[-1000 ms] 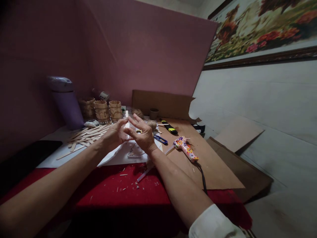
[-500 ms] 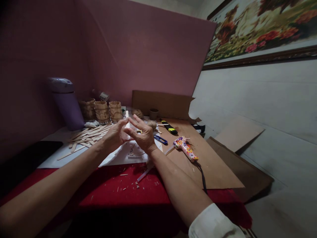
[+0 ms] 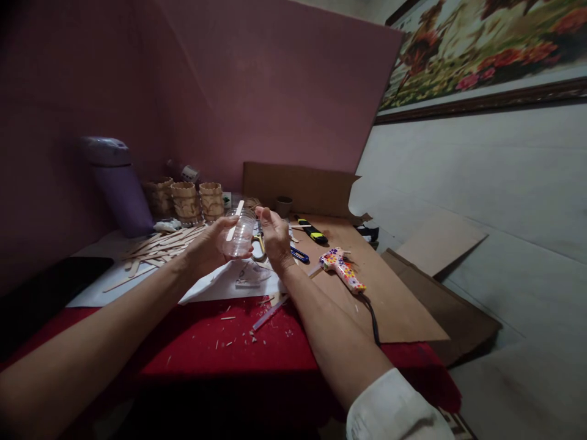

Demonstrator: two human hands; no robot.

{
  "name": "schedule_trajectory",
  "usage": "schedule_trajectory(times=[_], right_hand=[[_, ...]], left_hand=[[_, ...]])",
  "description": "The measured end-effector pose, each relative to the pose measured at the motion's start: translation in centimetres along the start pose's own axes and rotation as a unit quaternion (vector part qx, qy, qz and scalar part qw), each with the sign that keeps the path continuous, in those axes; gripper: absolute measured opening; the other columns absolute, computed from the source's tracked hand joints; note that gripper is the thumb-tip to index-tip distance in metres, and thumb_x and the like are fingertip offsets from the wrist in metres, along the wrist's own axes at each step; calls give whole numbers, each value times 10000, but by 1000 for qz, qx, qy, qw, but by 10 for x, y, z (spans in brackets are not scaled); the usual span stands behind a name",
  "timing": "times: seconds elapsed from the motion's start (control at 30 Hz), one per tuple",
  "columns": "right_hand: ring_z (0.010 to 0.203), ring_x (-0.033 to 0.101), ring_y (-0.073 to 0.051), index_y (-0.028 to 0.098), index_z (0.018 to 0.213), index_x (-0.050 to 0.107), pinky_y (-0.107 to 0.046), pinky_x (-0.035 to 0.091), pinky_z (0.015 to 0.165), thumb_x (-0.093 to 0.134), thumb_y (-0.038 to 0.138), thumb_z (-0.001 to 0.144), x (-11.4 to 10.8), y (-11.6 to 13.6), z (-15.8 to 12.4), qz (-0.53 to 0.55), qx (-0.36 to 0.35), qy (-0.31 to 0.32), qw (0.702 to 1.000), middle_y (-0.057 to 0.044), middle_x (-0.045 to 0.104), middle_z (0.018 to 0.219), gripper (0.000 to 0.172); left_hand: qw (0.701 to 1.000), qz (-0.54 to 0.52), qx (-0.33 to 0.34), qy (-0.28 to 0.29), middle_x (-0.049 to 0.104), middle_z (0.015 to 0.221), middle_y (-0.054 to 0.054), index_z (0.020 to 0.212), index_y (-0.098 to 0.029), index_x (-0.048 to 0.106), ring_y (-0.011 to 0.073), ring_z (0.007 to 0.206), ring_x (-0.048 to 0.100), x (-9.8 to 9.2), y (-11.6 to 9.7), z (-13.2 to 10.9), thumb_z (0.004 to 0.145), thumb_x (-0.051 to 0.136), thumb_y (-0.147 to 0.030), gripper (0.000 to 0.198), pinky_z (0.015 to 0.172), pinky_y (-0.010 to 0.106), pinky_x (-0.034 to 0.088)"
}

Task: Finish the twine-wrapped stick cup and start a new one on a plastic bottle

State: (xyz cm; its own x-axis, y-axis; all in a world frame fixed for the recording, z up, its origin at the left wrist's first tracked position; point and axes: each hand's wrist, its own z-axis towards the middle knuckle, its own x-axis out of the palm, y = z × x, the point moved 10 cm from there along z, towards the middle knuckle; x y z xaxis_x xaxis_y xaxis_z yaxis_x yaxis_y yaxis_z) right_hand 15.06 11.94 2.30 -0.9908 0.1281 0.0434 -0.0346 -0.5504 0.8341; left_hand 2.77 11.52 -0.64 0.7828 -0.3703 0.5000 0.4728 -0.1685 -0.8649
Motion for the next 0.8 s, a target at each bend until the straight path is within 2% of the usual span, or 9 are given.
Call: schedule_trajectory(times=[0.1, 0.2, 0.3, 0.43, 0.57, 0.7, 0.8], right_hand=[[818, 656, -213, 215, 810, 722, -345, 486, 786, 599, 827, 716, 4, -10, 4, 32, 51, 35, 998, -44, 716, 803, 631], [623, 539, -141, 207, 632, 651, -290, 432, 659, 725, 756, 648, 8, -12, 6, 70, 76, 67, 992, 17, 587, 616, 555], [566, 444, -107, 201, 561, 593, -268, 370, 599, 815, 676, 578, 5, -12, 7, 109, 89, 63, 988, 40, 519, 580, 525], [553, 386, -95, 197, 529, 558, -262, 312, 568, 841, 617, 559, -8, -12, 11, 122, 95, 11, 988, 44, 486, 570, 507], [547, 371, -95, 200, 515, 540, -272, 303, 569, 808, 640, 596, -18, -12, 13, 94, 81, -23, 992, 40, 479, 565, 522], [548, 391, -98, 202, 513, 542, -278, 328, 594, 788, 652, 619, -18, -11, 13, 72, 73, -23, 994, 34, 499, 555, 524], [549, 408, -104, 208, 522, 542, -279, 346, 602, 786, 642, 624, -18, -12, 13, 67, 77, -23, 995, 36, 498, 543, 508]], left_hand=[[998, 9, -28, 51, 666, 781, 66, 997, -149, 640, 174, 609, 640, 9, 8, -1, 814, 669, -306, 242, 558, 305, 576], [995, 22, -43, 89, 679, 799, 86, 1027, -136, 642, 182, 616, 660, 14, 14, -1, 839, 658, -331, 271, 541, 282, 559], [995, 21, -50, 79, 702, 866, 105, 1083, -143, 637, 199, 667, 692, 11, 16, 0, 888, 614, -368, 300, 612, 318, 594], [995, 11, -70, 74, 713, 884, 128, 1094, -123, 631, 229, 717, 718, 12, 19, 0, 917, 557, -368, 312, 704, 383, 618], [993, 13, -101, 63, 724, 875, 183, 1034, -91, 623, 257, 753, 737, 10, 25, 0, 876, 573, -284, 253, 755, 385, 611], [993, 17, -97, 59, 728, 895, 206, 1010, -69, 628, 248, 745, 736, 7, 24, 1, 850, 596, -240, 236, 781, 369, 604], [993, 5, -97, 69, 730, 917, 202, 1052, -75, 624, 262, 780, 738, 7, 24, 1, 852, 611, -259, 272, 811, 406, 597]])
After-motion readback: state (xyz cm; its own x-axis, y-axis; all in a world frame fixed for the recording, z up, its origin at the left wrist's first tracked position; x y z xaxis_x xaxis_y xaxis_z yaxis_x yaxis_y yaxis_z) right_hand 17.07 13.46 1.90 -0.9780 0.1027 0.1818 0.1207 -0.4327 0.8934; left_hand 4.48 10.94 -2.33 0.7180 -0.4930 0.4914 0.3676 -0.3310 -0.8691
